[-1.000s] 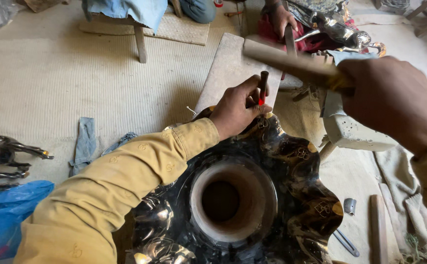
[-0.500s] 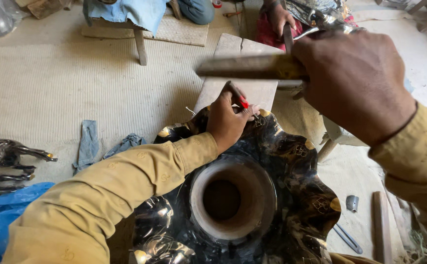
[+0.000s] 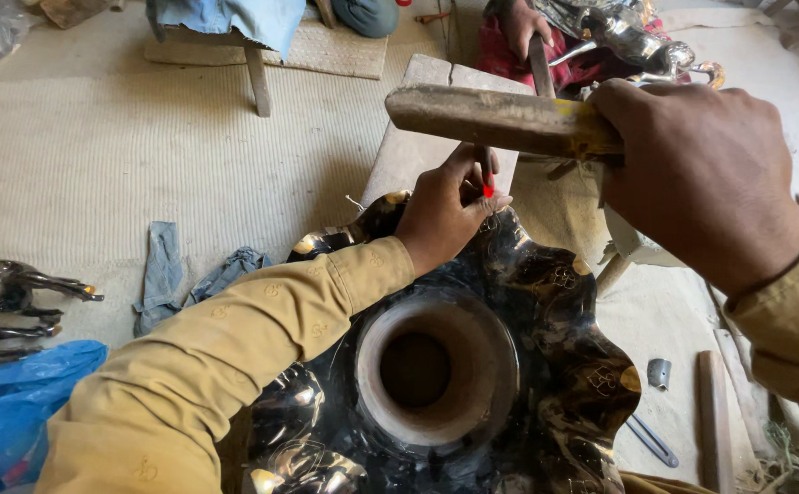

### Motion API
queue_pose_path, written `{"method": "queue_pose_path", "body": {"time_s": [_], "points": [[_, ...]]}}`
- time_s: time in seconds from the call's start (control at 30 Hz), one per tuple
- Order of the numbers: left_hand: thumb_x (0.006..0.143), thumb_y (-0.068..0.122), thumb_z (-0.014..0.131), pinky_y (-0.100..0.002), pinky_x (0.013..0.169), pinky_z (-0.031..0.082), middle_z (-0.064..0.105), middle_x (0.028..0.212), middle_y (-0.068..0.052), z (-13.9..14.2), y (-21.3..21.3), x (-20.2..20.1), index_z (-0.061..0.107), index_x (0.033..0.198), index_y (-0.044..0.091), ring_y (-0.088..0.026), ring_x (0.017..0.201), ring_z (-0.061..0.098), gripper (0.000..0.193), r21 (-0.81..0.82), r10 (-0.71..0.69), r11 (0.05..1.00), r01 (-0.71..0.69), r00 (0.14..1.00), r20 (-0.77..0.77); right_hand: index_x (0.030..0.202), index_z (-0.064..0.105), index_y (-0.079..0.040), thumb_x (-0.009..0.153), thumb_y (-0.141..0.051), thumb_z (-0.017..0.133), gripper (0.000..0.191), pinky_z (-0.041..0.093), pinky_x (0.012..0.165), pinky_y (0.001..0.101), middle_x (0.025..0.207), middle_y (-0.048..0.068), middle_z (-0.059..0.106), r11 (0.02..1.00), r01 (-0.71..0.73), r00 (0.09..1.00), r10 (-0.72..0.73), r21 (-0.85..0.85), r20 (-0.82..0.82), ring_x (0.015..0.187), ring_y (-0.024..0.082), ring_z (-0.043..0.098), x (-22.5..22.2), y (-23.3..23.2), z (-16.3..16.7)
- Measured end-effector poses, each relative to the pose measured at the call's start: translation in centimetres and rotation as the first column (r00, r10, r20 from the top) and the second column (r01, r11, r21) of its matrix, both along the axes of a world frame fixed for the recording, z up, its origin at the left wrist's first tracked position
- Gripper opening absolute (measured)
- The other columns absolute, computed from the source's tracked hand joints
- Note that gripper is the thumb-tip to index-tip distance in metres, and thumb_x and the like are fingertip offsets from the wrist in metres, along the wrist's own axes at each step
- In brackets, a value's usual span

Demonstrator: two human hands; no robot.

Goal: The person holds a small punch against the surface of a large brass vase and strikes it repeatedly with a wooden mallet, working around the fluted rim to shape or decorate the metal. Other workers hammer similar metal pieces nearby on the floor.

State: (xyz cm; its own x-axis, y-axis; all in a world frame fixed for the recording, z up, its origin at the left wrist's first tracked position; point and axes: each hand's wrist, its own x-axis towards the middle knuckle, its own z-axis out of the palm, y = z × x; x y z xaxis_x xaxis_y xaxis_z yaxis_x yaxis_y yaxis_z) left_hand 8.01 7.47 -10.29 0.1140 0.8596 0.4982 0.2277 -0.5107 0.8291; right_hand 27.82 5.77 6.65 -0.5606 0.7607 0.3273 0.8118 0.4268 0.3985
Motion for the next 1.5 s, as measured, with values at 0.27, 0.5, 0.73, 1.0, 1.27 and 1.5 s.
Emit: {"method": "queue_pose_path", "body": {"time_s": [0.27,0.5,0.73,1.0,1.27,1.5], "points": [[0.092,0.010,0.079,-0.033,0.075,0.060,0.069,0.098,-0.009,0.3,0.3,-0.3,0.048,0.132,0.010,-0.020,0.078,0.071,0.051,0.187,-0.036,0.981,0.057,0.993,-0.114,0.113,0.076,-0.012,0.086,-0.013,0.074,0.027,0.054,0.062,0.0376,0.080,0.007,0.072,0.992,-0.105,0.970,0.117,0.065,-0.214,0.062,0.022,0.066,3.1,1.2,-1.9],[0.090,0.012,0.081,-0.035,0.075,0.061,0.073,0.093,-0.008,0.2,1.2,0.0,0.051,0.138,0.012,-0.021,0.081,0.075,0.056,0.125,-0.043,0.989,0.073,0.972,-0.231,0.107,0.077,-0.013,0.097,-0.011,0.067,0.015,0.049,0.045,0.0315,0.072,0.005,0.072,0.994,0.065,0.986,-0.077,-0.086,-0.148,0.046,0.015,0.058,5.3,0.9,-3.5],[0.086,0.012,0.081,-0.036,0.077,0.063,0.075,0.096,-0.008,1.0,2.0,0.1,0.058,0.132,0.012,-0.021,0.083,0.077,0.051,0.035,-0.155,0.984,0.173,0.944,-0.291,0.105,0.074,-0.006,0.100,-0.012,0.068,0.010,0.053,0.048,0.0358,0.069,0.010,0.068,0.989,0.086,0.914,-0.127,-0.123,-0.384,0.050,0.019,0.062,7.4,-0.6,-5.9],[0.087,0.012,0.080,-0.043,0.079,0.059,0.075,0.091,-0.009,3.2,3.5,0.3,0.062,0.115,0.012,-0.028,0.087,0.077,0.033,0.101,-0.264,0.923,0.371,0.803,-0.534,0.105,0.073,0.001,0.097,-0.013,0.078,0.017,0.053,0.056,0.0352,0.074,0.015,0.069,0.998,0.021,0.803,-0.049,-0.055,-0.594,0.063,0.021,0.067,9.2,-2.3,-11.2],[0.084,0.006,0.071,-0.043,0.079,0.058,0.075,0.092,-0.008,3.5,3.5,0.7,0.071,0.113,0.019,-0.031,0.085,0.074,0.031,0.211,-0.297,0.846,0.490,0.761,-0.576,0.100,0.066,0.000,0.105,-0.013,0.085,0.024,0.051,0.062,0.0255,0.077,0.008,0.067,0.998,0.061,0.585,-0.062,-0.032,-0.809,0.067,0.011,0.065,11.8,-3.7,-21.9],[0.092,0.014,0.063,-0.041,0.078,0.059,0.076,0.087,-0.003,3.9,2.7,1.1,0.073,0.100,0.018,-0.025,0.084,0.076,0.013,0.146,-0.280,0.855,0.497,0.681,-0.677,0.094,0.063,-0.004,0.109,-0.006,0.081,0.023,0.053,0.065,0.0244,0.081,0.005,0.067,0.983,-0.082,0.505,0.184,0.165,-0.843,0.069,0.011,0.064,14.1,-1.7,-26.8]]}}
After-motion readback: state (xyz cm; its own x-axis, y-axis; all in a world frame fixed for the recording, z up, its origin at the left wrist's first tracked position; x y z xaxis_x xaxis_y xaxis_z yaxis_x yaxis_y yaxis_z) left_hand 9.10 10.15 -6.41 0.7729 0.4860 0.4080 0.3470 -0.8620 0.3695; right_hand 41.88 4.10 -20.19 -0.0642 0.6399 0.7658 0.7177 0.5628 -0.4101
